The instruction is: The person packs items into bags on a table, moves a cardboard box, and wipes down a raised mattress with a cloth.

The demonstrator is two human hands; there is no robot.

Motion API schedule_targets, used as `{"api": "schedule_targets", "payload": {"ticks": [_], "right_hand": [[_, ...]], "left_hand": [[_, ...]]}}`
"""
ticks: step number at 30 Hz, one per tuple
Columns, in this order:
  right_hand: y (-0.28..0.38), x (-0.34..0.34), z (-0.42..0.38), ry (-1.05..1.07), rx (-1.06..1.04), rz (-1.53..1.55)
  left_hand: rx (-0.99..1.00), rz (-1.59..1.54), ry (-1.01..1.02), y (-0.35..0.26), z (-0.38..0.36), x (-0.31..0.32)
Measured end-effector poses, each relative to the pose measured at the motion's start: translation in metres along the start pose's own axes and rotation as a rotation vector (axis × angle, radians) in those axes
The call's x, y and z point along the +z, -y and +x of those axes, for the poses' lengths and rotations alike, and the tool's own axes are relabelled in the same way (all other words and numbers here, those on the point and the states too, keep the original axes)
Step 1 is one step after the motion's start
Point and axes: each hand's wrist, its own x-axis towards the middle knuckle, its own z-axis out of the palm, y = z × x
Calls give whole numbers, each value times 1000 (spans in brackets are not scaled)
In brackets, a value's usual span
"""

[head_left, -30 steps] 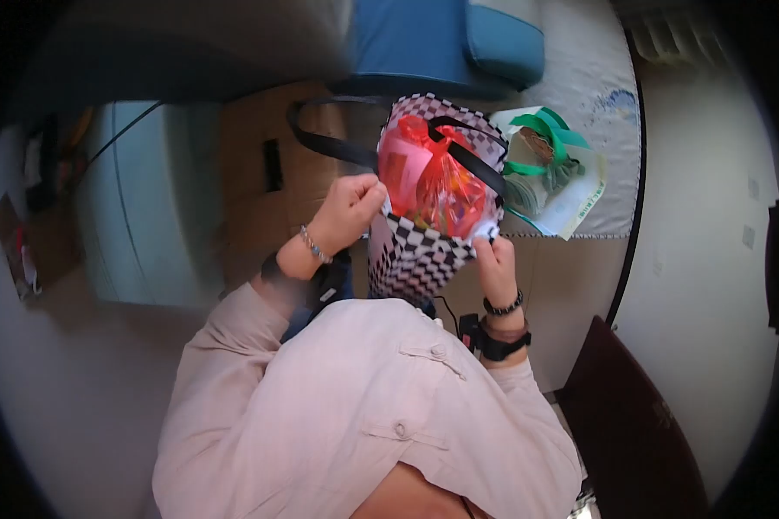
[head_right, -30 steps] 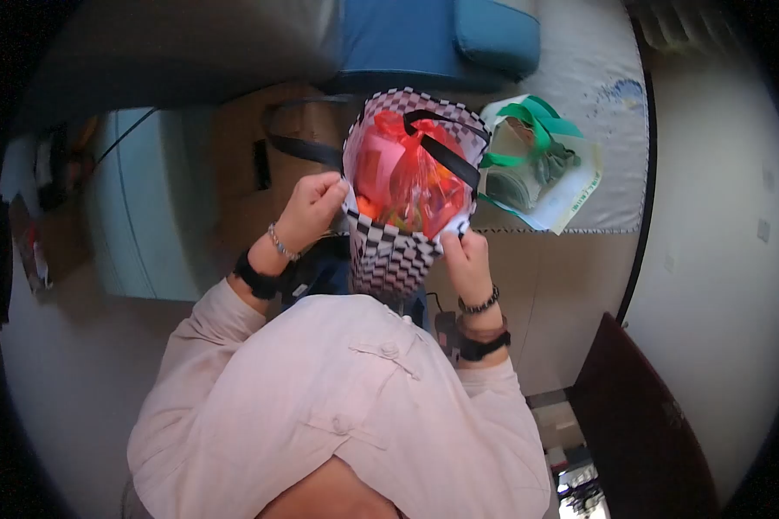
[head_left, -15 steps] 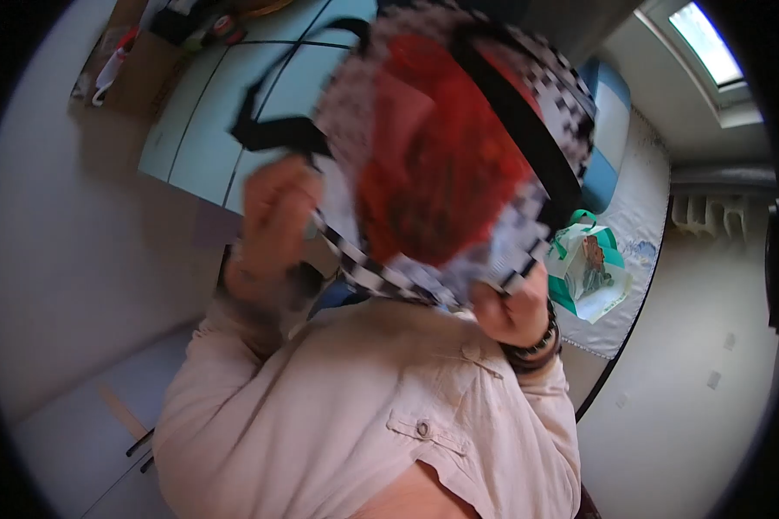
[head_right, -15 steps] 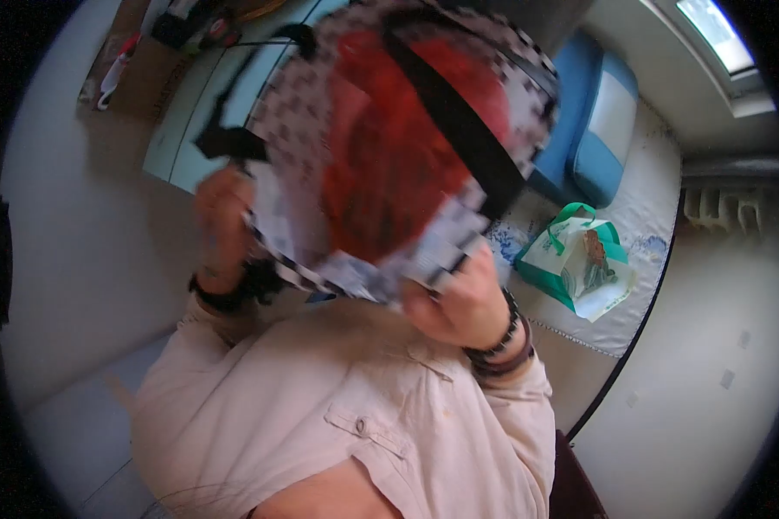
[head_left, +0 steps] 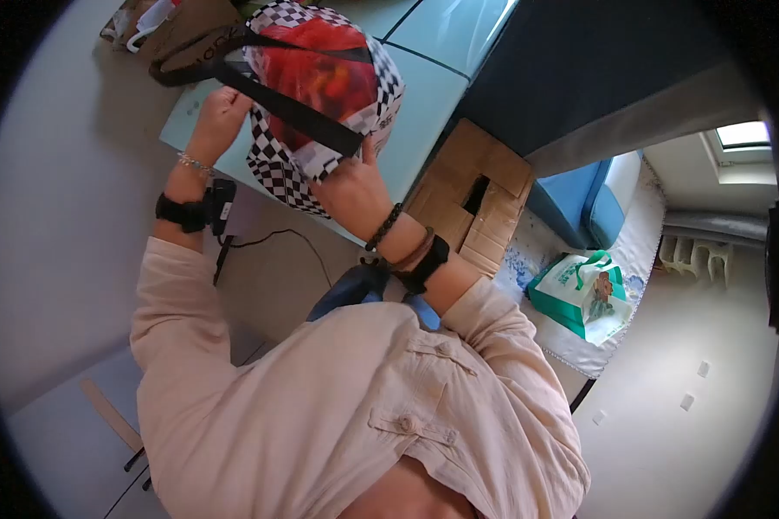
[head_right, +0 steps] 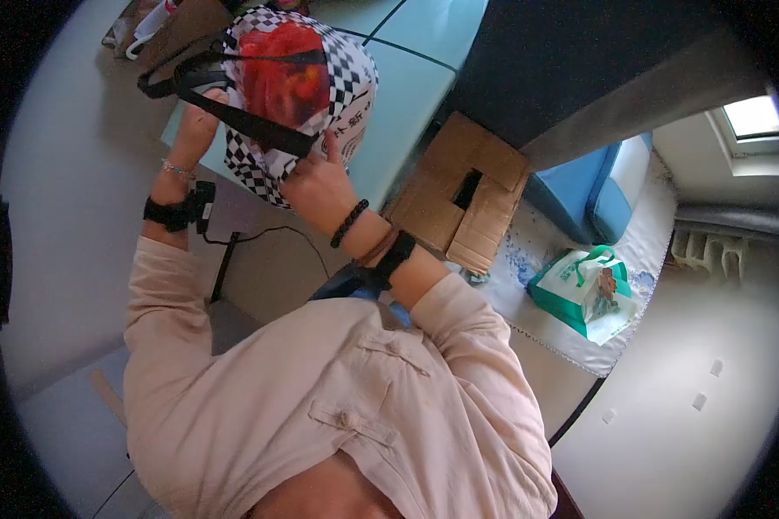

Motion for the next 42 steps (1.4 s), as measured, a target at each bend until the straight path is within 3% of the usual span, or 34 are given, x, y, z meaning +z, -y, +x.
{"api": "schedule_targets", "payload": {"ticks": [1, 3, 5, 10, 13, 15, 19, 21, 26, 29, 33, 36, 37, 39, 41, 42], "right_hand": [[-1, 6, 4, 11, -2, 1], [-5, 16, 12, -225, 110, 110], [-7, 13, 7, -197, 137, 156], [0, -11, -27, -271, 94, 497], [-14, -18, -70, -260, 181, 639], [-42, -15, -117, -89, 322, 577], [-82, -35, -225, -100, 725, 449], [-99, -50, -277, -205, 938, 438], [-131, -48, -410, -731, 1292, 602], [-131, -33, -453, -759, 1484, 574], [-145, 29, -500, -662, 1660, 978], [-157, 87, -516, -271, 1697, 973], [-163, 114, -525, -94, 1701, 881], [-177, 193, -562, 2, 1654, 754], [-180, 189, -531, 143, 1611, 573], [-185, 220, -581, 112, 1357, 488]], "left_hand": [[-8, -8, -2, 9, -2, 0], [213, 112, -402, -6, -9, -15], [355, -58, -472, -37, -23, -44], [1155, -44, -54, -163, -84, -87], [1347, -61, 166, -210, -96, -66], [1396, -63, 231, -232, -96, -49], [1421, -87, 309, -261, -88, -20], [1430, -97, 333, -273, -85, -5], [1441, -132, 391, -294, -70, 33], [1437, -156, 409, -304, -61, 57], [1386, -151, 337, -306, -50, 85], [1254, -98, 125, -285, -35, 109], [1163, -62, 22, -272, -33, 118], [886, 54, -197, -239, -44, 142], [527, 232, -353, -206, -74, 169], [459, 288, -360, -181, -97, 181]]}}
